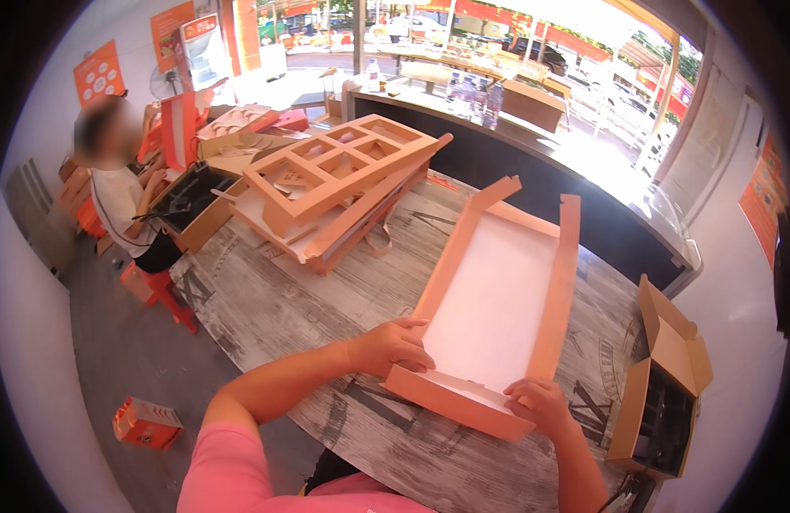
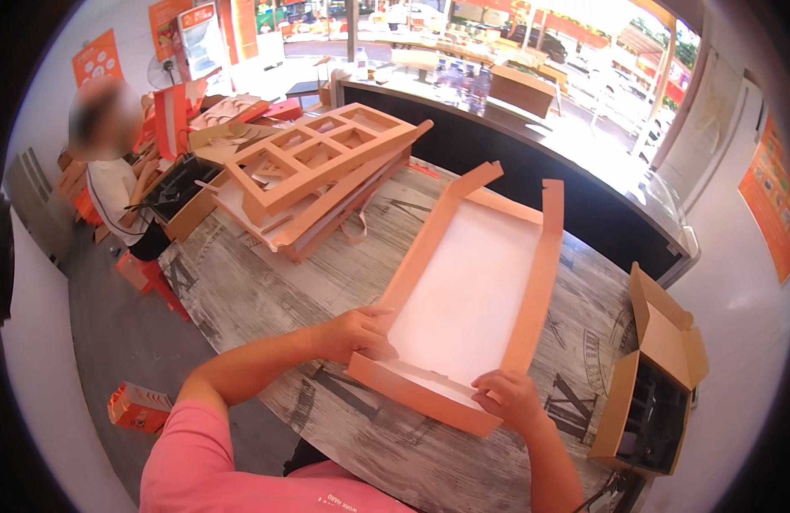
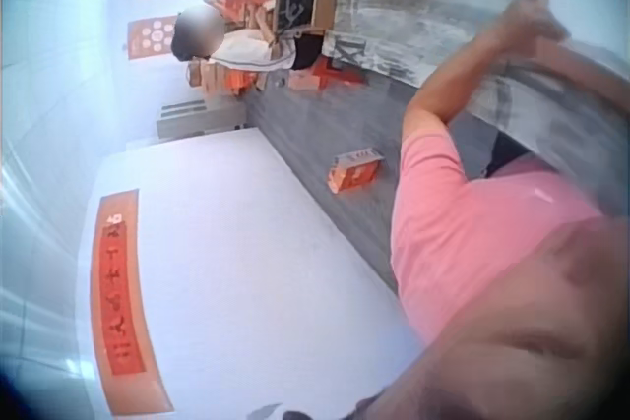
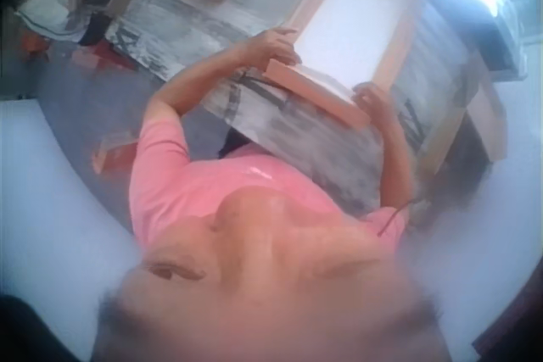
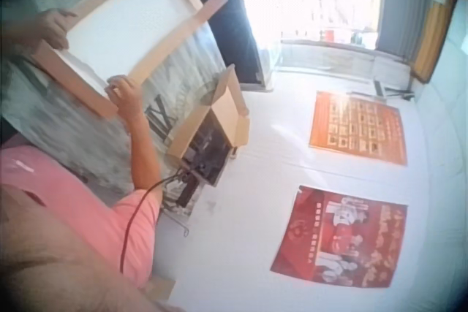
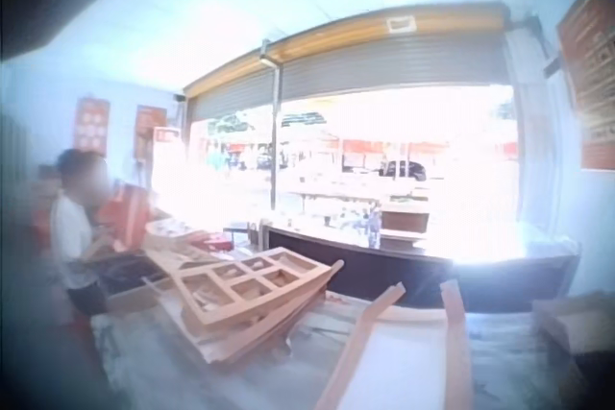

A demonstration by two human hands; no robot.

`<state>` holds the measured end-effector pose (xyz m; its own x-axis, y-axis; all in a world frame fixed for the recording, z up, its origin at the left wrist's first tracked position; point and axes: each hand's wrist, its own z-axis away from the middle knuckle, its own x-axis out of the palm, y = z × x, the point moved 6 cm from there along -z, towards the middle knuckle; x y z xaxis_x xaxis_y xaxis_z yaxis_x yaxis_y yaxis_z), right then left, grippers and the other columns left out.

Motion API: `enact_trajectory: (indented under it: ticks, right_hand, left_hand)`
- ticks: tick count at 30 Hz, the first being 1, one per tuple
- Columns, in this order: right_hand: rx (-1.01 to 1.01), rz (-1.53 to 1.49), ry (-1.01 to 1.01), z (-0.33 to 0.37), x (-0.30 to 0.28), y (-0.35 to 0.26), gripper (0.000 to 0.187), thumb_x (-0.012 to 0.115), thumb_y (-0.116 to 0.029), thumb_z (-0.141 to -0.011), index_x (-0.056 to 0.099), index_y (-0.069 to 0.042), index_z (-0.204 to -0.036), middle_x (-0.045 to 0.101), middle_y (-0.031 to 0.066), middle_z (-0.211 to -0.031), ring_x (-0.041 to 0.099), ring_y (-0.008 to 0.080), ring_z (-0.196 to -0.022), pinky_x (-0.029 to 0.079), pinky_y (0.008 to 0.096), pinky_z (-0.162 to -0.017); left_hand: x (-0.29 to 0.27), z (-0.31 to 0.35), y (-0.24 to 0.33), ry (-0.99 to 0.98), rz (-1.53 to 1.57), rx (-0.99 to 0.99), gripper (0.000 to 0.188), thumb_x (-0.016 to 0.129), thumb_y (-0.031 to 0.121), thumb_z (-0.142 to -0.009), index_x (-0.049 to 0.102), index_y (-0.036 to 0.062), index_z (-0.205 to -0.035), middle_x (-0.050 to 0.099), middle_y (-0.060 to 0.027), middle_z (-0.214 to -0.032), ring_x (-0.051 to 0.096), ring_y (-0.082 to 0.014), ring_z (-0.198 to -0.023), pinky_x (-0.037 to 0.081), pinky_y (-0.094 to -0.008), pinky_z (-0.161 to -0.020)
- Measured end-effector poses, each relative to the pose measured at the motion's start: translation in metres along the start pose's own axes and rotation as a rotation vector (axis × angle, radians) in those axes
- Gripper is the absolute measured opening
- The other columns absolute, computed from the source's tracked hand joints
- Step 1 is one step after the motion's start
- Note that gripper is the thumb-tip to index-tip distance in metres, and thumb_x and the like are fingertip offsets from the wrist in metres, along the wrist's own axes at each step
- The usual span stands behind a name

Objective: The person assembles a flat-packed cardboard box by folding and tucking its flaps into place. They then place a smaller pre-folded box with a red label into a compartment of a larger tray and continue folding the tray's side flaps.

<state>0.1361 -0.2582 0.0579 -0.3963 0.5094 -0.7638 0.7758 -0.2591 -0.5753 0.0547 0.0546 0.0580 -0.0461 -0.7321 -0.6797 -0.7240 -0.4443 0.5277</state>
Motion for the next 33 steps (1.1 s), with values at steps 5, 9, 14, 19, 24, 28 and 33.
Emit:
enact_trajectory:
  ticks: [5, 9, 14, 19, 24, 28, 33]
  right_hand:
    - [-0.056, 0.114, 0.003, 0.014, -0.010, -0.014, 0.012, 0.082, -0.010, -0.088, 0.079, -0.015, -0.098, 0.080, -0.0005, -0.098, 0.076, 0.0208, -0.099, 0.050, 0.0500, -0.110]
    - [-0.081, 0.221, 0.003, 0.029, -0.017, -0.018, 0.023, 0.077, -0.009, -0.088, 0.083, -0.018, -0.109, 0.080, -0.0002, -0.100, 0.074, 0.0229, -0.107, 0.047, 0.0541, -0.115]
    - [-0.050, 0.293, -0.045, 0.049, -0.021, -0.018, 0.044, 0.070, -0.003, -0.083, 0.080, -0.018, -0.123, 0.079, 0.0015, -0.117, 0.068, 0.0278, -0.126, 0.045, 0.0563, -0.117]
    - [-0.025, 0.346, -0.124, 0.068, -0.024, -0.022, 0.059, 0.071, -0.004, -0.078, 0.071, -0.014, -0.136, 0.072, 0.0043, -0.139, 0.060, 0.0344, -0.139, 0.045, 0.0557, -0.117]
    - [0.013, 0.373, -0.162, 0.067, -0.023, -0.035, 0.065, 0.083, -0.014, -0.074, 0.067, -0.008, -0.137, 0.066, 0.0128, -0.147, 0.058, 0.0421, -0.140, 0.049, 0.0527, -0.115]
    - [0.010, 0.344, -0.005, 0.070, -0.015, -0.024, 0.058, 0.085, -0.012, -0.071, 0.071, -0.007, -0.127, 0.070, 0.0121, -0.134, 0.061, 0.0412, -0.137, 0.053, 0.0510, -0.110]
    - [0.013, 0.320, 0.151, 0.075, -0.007, -0.020, 0.042, 0.086, -0.011, -0.074, 0.075, -0.005, -0.114, 0.072, 0.0110, -0.119, 0.067, 0.0417, -0.128, 0.058, 0.0507, -0.103]
  left_hand:
    - [0.000, 0.012, -0.006, 0.044, -0.047, 0.032, 0.015, 0.082, 0.015, -0.090, 0.080, 0.0141, -0.105, 0.077, -0.0010, -0.093, 0.074, -0.0196, -0.094, 0.042, -0.0528, -0.122]
    - [-0.007, 0.025, -0.007, 0.054, -0.070, 0.036, 0.020, 0.079, 0.010, -0.090, 0.081, 0.0133, -0.109, 0.079, -0.0050, -0.104, 0.072, -0.0269, -0.116, 0.047, -0.0519, -0.117]
    - [-0.011, 0.035, 0.000, -0.028, -0.081, 0.020, 0.042, 0.074, 0.004, -0.085, 0.075, 0.0109, -0.126, 0.075, -0.0097, -0.129, 0.061, -0.0351, -0.139, 0.051, -0.0497, -0.114]
    - [-0.015, 0.039, 0.012, -0.145, -0.088, -0.010, 0.070, 0.074, 0.005, -0.079, 0.062, 0.0090, -0.147, 0.062, -0.0131, -0.151, 0.047, -0.0369, -0.153, 0.049, -0.0501, -0.116]
    - [-0.018, 0.033, 0.021, -0.191, -0.110, -0.079, 0.073, 0.076, 0.009, -0.078, 0.059, 0.0084, -0.150, 0.059, -0.0126, -0.155, 0.043, -0.0370, -0.155, 0.045, -0.0503, -0.120]
    - [-0.012, 0.039, 0.016, -0.161, -0.211, -0.064, 0.062, 0.080, 0.011, -0.085, 0.063, 0.0078, -0.145, 0.063, -0.0112, -0.150, 0.046, -0.0369, -0.154, 0.047, -0.0488, -0.118]
    - [-0.013, 0.034, 0.008, -0.004, -0.121, -0.013, 0.028, 0.081, 0.010, -0.089, 0.075, 0.0046, -0.116, 0.074, -0.0098, -0.127, 0.060, -0.0376, -0.139, 0.055, -0.0447, -0.108]
